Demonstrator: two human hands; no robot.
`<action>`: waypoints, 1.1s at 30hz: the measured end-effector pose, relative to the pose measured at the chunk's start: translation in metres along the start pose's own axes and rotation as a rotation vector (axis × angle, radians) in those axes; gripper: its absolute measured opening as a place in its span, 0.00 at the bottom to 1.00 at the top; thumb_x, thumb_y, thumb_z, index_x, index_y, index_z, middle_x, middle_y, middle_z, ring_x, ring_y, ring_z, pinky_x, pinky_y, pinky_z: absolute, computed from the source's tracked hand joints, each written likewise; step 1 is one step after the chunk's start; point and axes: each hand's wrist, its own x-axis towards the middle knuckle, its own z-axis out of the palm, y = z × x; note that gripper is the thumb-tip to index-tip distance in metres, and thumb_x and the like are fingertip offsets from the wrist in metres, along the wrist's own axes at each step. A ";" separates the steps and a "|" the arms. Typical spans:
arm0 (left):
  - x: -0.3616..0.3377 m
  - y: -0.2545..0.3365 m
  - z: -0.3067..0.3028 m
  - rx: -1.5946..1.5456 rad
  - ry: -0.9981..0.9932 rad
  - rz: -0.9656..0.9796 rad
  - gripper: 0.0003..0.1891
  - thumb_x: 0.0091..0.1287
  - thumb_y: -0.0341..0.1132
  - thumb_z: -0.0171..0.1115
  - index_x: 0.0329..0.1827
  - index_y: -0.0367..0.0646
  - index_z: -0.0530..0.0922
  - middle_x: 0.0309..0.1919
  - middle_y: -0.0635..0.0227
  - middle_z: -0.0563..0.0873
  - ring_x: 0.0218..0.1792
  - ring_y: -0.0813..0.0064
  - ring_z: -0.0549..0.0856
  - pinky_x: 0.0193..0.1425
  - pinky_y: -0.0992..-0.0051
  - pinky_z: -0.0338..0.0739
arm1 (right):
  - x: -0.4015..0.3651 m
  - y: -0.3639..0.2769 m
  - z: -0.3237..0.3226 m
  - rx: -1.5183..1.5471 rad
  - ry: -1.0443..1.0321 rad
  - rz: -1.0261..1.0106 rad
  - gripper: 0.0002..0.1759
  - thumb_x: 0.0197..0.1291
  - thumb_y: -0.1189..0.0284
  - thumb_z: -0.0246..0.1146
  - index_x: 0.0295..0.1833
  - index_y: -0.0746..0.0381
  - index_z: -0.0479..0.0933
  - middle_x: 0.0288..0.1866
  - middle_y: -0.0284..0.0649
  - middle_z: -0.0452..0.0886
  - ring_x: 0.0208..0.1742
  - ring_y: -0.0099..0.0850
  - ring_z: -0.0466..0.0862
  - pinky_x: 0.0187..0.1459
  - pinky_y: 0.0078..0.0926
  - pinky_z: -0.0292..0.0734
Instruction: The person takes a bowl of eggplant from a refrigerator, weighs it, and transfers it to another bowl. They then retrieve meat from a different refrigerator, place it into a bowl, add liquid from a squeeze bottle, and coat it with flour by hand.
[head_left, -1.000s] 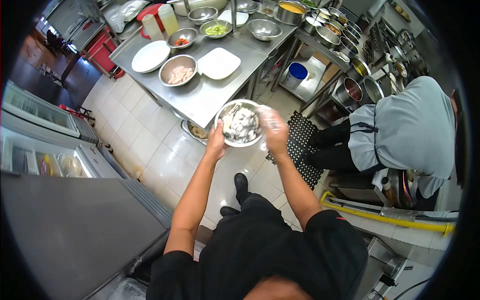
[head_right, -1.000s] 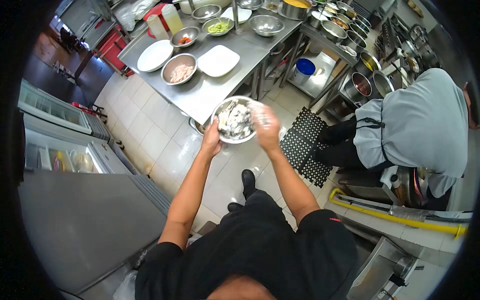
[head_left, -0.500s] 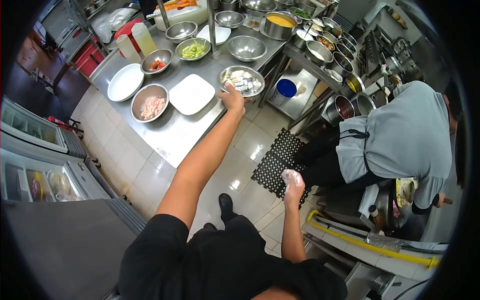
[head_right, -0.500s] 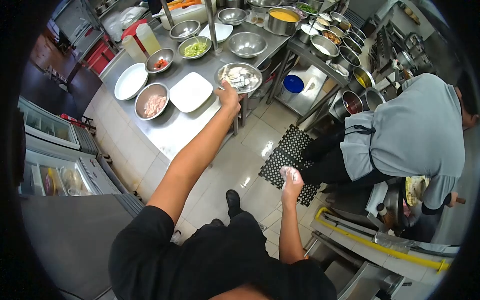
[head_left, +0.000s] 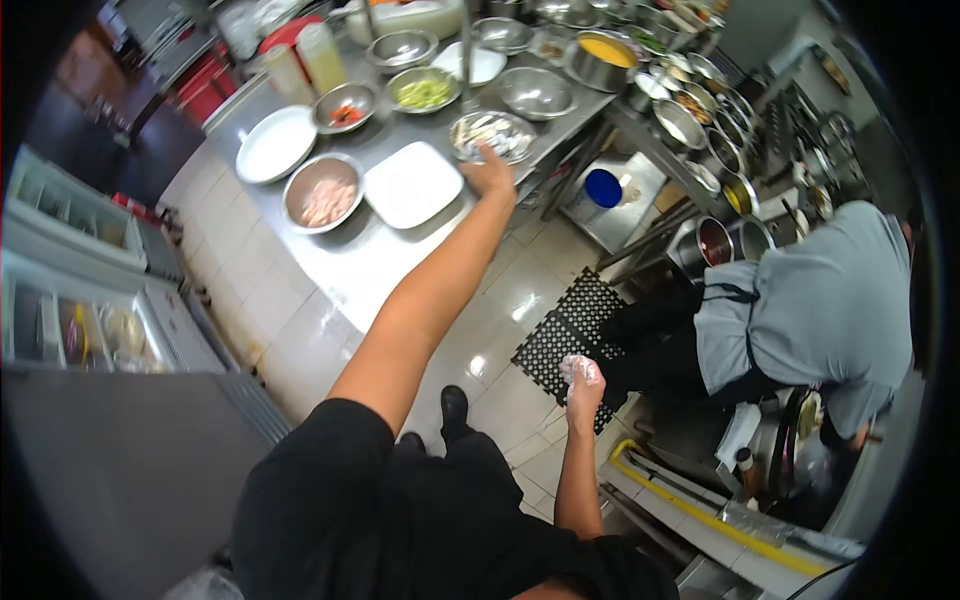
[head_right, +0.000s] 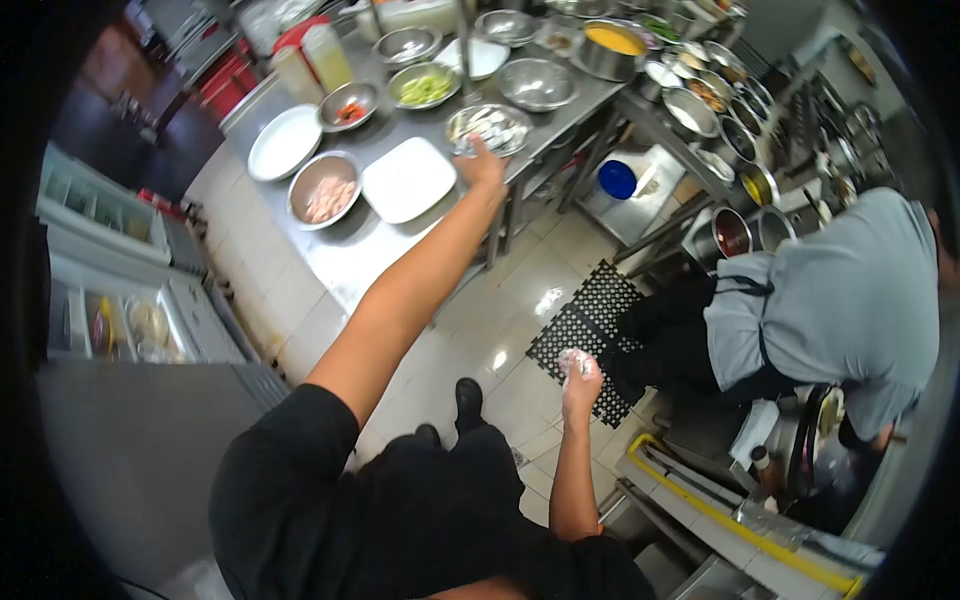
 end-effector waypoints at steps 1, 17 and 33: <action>-0.006 0.010 -0.002 0.062 0.015 -0.086 0.34 0.66 0.47 0.57 0.63 0.28 0.57 0.58 0.42 0.71 0.57 0.52 0.74 0.62 0.64 0.66 | 0.002 0.001 0.004 -0.021 -0.013 -0.013 0.09 0.65 0.73 0.56 0.42 0.69 0.75 0.36 0.40 0.81 0.35 0.26 0.81 0.40 0.20 0.76; 0.086 0.206 -0.325 0.673 -0.066 0.190 0.24 0.61 0.44 0.64 0.47 0.29 0.71 0.31 0.60 0.80 0.29 0.76 0.81 0.30 0.78 0.75 | -0.036 0.065 0.175 0.042 -0.420 0.579 0.10 0.64 0.72 0.56 0.48 0.66 0.72 0.37 0.43 0.80 0.32 0.29 0.82 0.31 0.23 0.79; 0.138 0.280 -0.518 0.401 -0.382 -0.059 0.11 0.59 0.32 0.59 0.42 0.34 0.78 0.31 0.65 0.83 0.30 0.76 0.81 0.37 0.75 0.77 | -0.071 0.117 0.452 -0.221 -0.561 0.045 0.12 0.68 0.69 0.51 0.34 0.63 0.74 0.25 0.31 0.75 0.24 0.19 0.68 0.29 0.17 0.64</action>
